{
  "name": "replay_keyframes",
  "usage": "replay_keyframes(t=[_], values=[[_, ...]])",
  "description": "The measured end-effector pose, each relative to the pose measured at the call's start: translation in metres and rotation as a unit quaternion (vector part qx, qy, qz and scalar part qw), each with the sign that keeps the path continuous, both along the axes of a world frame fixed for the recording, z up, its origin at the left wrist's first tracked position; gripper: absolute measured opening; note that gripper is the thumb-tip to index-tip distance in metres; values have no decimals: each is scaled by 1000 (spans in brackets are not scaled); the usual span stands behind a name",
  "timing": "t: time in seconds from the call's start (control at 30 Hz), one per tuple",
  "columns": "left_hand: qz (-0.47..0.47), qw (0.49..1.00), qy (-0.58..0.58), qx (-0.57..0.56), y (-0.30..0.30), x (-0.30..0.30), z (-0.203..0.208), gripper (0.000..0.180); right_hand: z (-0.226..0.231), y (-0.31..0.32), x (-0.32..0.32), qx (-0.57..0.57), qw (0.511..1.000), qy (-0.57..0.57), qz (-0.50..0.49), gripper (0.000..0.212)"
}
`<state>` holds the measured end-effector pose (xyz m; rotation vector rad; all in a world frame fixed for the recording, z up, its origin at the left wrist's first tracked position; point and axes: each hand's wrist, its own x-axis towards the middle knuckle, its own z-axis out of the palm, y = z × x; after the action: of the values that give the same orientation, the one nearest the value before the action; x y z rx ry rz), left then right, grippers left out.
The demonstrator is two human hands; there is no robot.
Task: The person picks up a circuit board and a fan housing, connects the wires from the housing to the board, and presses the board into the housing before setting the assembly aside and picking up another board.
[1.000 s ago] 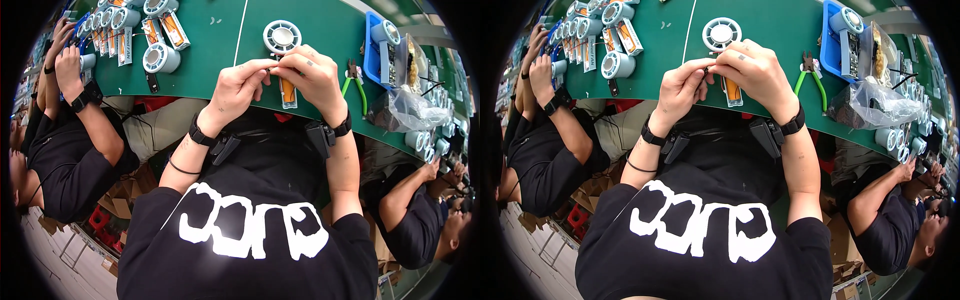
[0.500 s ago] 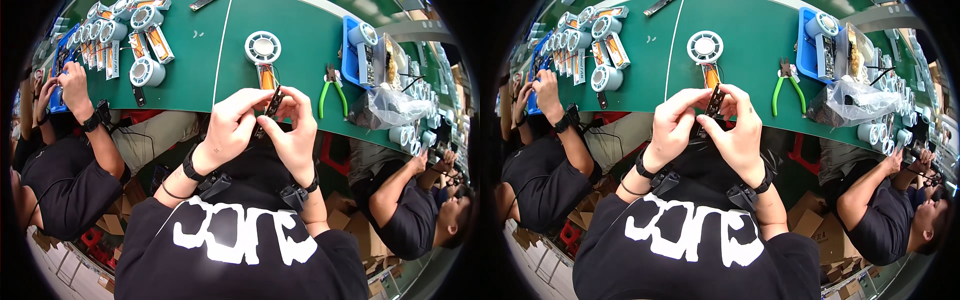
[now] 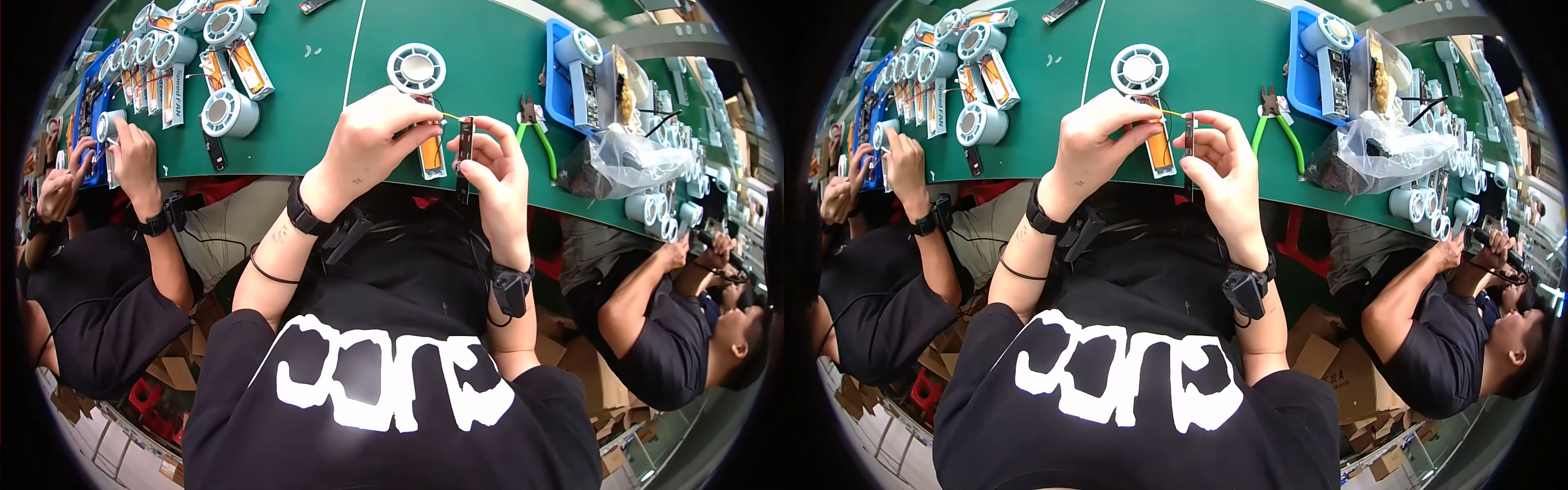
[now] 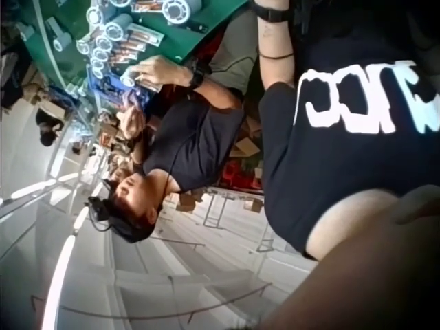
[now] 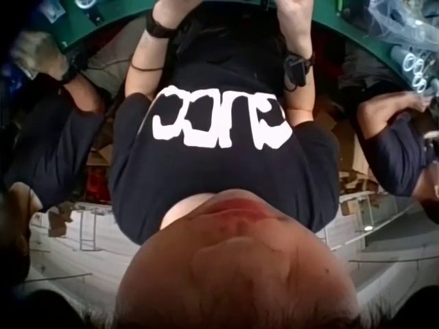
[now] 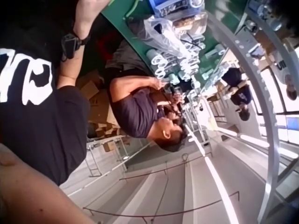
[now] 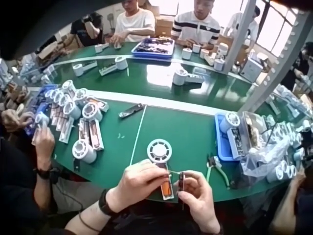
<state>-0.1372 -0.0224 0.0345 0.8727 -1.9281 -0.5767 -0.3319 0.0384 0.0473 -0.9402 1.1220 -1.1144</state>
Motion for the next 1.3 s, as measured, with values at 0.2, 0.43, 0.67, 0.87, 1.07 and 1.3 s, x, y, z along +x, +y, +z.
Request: replay_keyframes(t=[0.2, 0.43, 0.67, 0.87, 1.07, 1.3], values=[[12, 999, 5, -35, -12, 1, -1, 17, -4, -2, 7, -22, 1000, 2, 1, 52], [32, 997, -3, -71, -13, 5, 1, 17, -8, -3, 18, -39, 999, -16, -11, 52], [39, 995, -1, -95, 1, -11, -7, 13, -25, 4, 1, -57, 997, -52, -19, 54], [32, 995, 14, -92, -4, -6, -8, 13, -30, 1, -3, -58, 996, -46, -39, 54], [24, 994, 40, -97, -13, 0, -13, 12, -37, -2, -4, -51, 997, -23, -54, 55], [26, 987, 62, -145, -12, -3, -21, 11, -43, 3, -3, -71, 995, 3, -73, 54]])
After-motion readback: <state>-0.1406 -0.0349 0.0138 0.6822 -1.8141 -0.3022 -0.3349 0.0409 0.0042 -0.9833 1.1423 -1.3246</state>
